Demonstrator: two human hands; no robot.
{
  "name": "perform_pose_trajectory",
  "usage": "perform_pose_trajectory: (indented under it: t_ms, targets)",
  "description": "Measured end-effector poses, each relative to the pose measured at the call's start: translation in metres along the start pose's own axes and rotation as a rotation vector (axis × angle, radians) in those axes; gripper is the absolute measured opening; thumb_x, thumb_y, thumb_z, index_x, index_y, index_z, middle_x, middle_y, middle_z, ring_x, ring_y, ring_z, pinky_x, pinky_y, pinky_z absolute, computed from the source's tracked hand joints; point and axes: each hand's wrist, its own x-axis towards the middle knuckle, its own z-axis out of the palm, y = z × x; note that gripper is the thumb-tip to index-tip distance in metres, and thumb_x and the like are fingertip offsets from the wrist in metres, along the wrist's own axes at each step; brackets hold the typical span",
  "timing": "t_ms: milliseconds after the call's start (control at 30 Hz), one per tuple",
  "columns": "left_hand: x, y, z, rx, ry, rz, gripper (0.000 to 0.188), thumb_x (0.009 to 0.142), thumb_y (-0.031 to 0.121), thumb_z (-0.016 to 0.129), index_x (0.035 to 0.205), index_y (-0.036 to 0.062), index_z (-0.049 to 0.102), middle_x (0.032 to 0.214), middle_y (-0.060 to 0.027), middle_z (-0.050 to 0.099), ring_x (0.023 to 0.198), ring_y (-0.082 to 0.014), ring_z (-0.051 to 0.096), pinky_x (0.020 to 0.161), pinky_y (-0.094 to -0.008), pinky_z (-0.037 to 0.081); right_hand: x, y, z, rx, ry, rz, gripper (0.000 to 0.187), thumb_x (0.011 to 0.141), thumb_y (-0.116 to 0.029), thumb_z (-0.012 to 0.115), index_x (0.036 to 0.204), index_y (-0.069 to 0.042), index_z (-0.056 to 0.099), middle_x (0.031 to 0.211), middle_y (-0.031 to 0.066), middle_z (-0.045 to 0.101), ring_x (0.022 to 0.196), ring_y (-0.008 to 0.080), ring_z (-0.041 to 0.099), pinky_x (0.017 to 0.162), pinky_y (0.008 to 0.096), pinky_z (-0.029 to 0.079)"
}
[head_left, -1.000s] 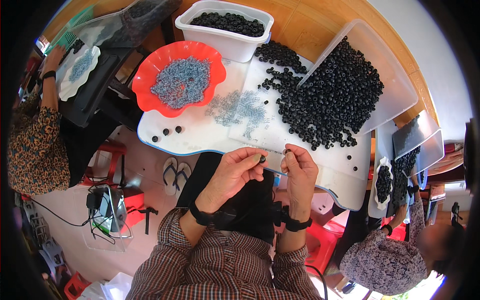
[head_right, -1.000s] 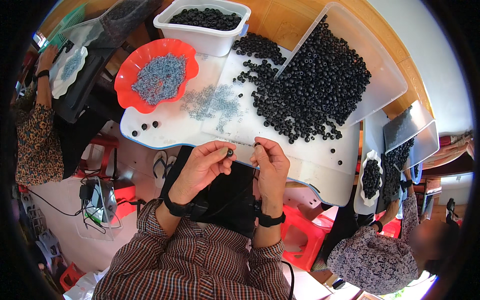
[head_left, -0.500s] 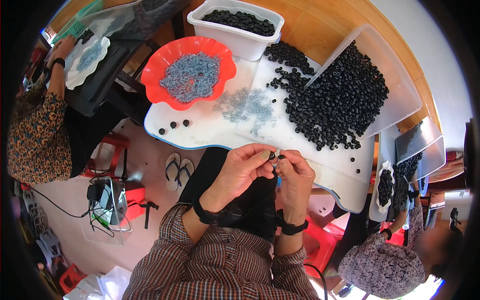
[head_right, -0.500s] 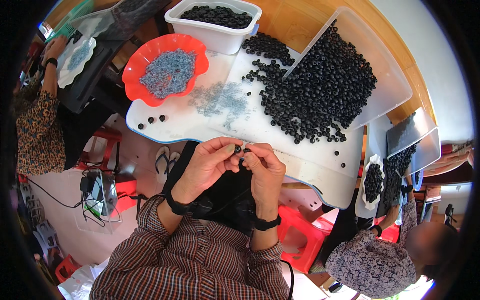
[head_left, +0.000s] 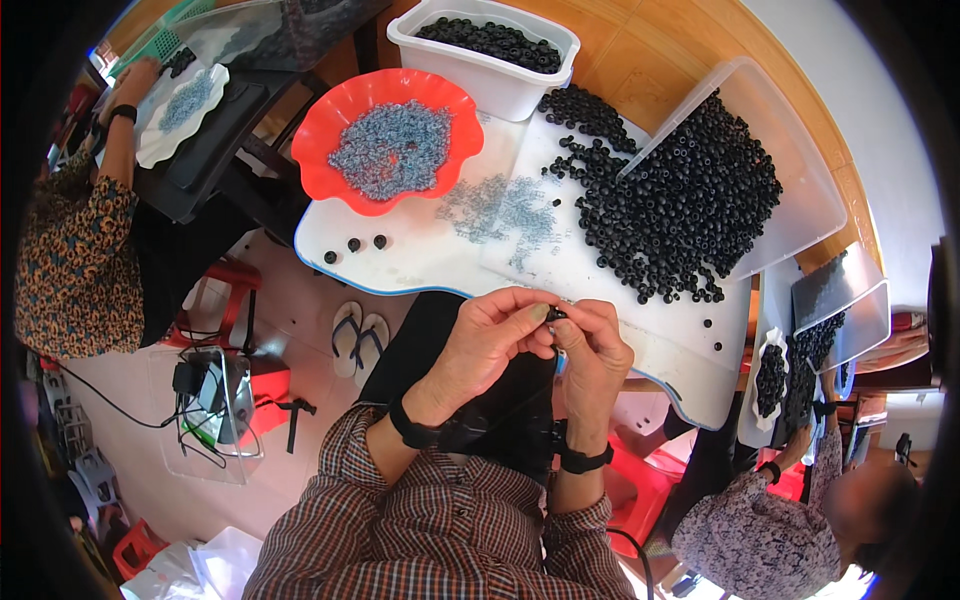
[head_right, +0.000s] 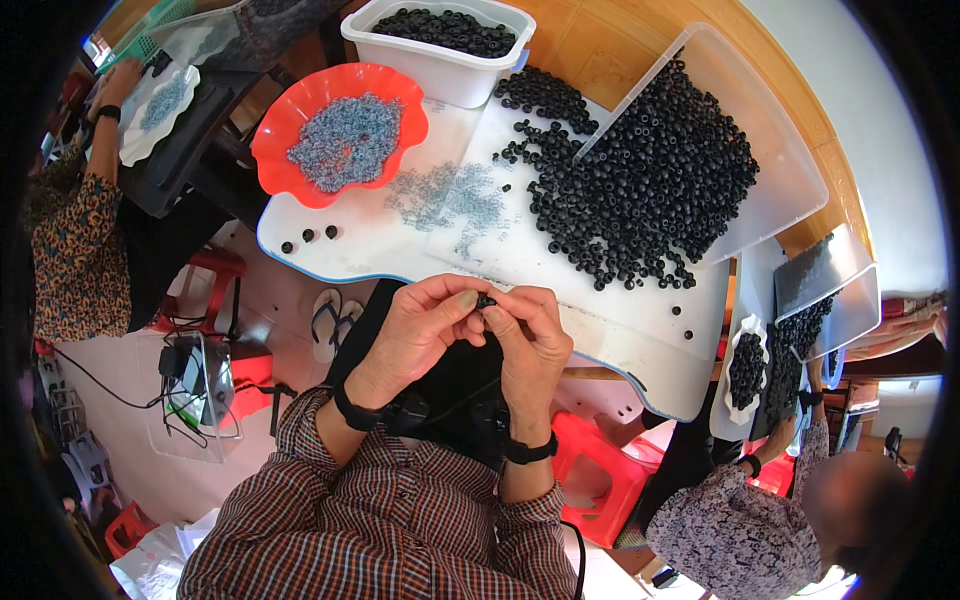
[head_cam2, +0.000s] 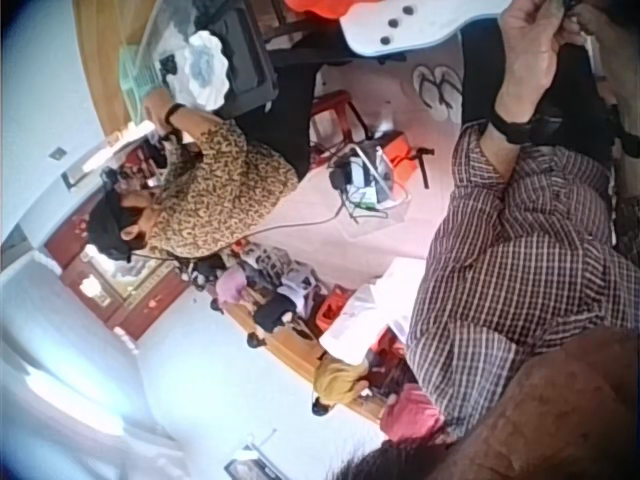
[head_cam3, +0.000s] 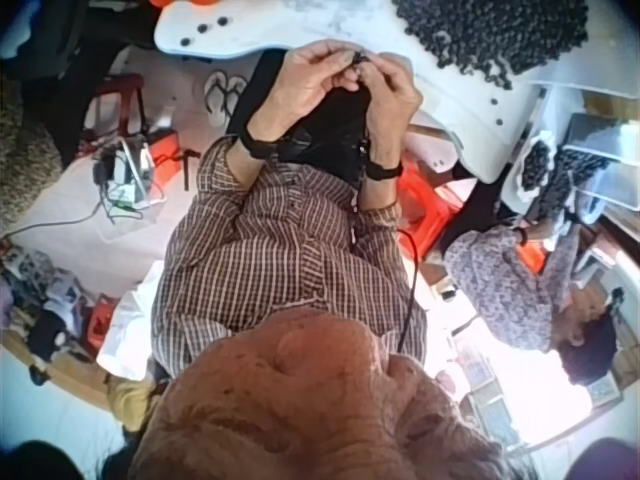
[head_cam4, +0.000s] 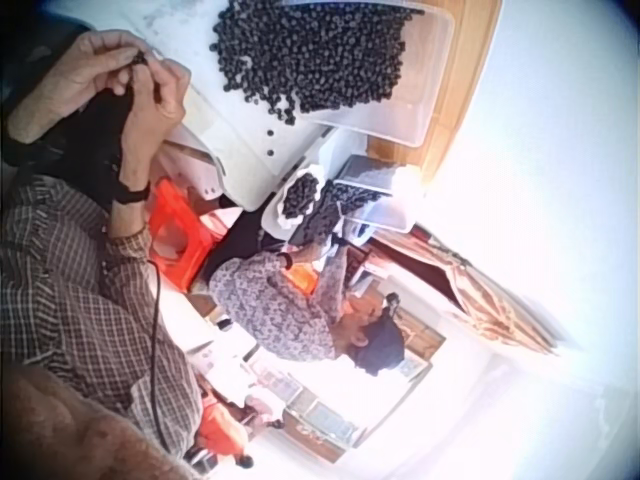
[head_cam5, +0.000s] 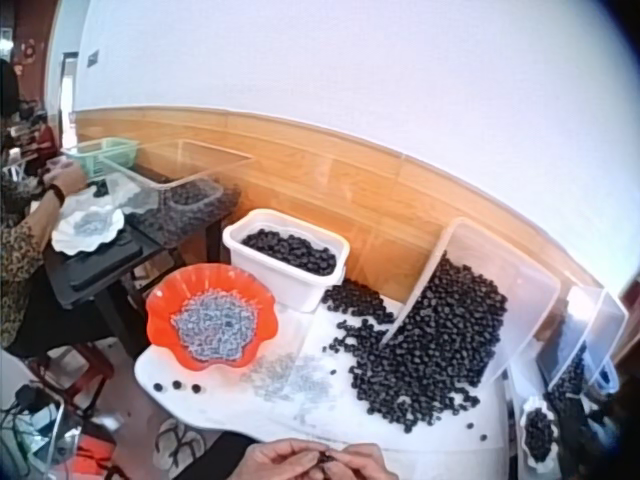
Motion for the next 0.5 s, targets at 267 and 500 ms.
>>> perform_pose_trajectory:
  t_ms: [267,500]
  targets:
    - [-0.0007,-0.0015,0.0003,0.057,0.026,0.029,0.021,0.096,0.007,0.054,0.112,-0.0031,0.062,0.087,-0.005,0.064,0.075,-0.0091,0.062,0.069,-0.0238,0.057,-0.0007,0.0018,0.0002,-0.032,0.001,-0.035,0.016,0.082,0.004,0.069,0.098,0.001,0.071,0.097,0.0038,0.057,0.083,0.0102,0.057,0.072,0.0209,0.048]
    - [-0.0018,-0.0017,0.0001,0.123,0.043,0.052,0.021,0.097,0.008,0.054,0.113,-0.0037,0.062,0.085,-0.0055,0.064,0.073,-0.0093,0.062,0.069,-0.0237,0.057,-0.0013,-0.0011,-0.0003,-0.114,-0.025,-0.078,0.018,0.082,0.004,0.068,0.1,0.002,0.07,0.097,0.0042,0.056,0.083,0.0102,0.055,0.071,0.0201,0.046]
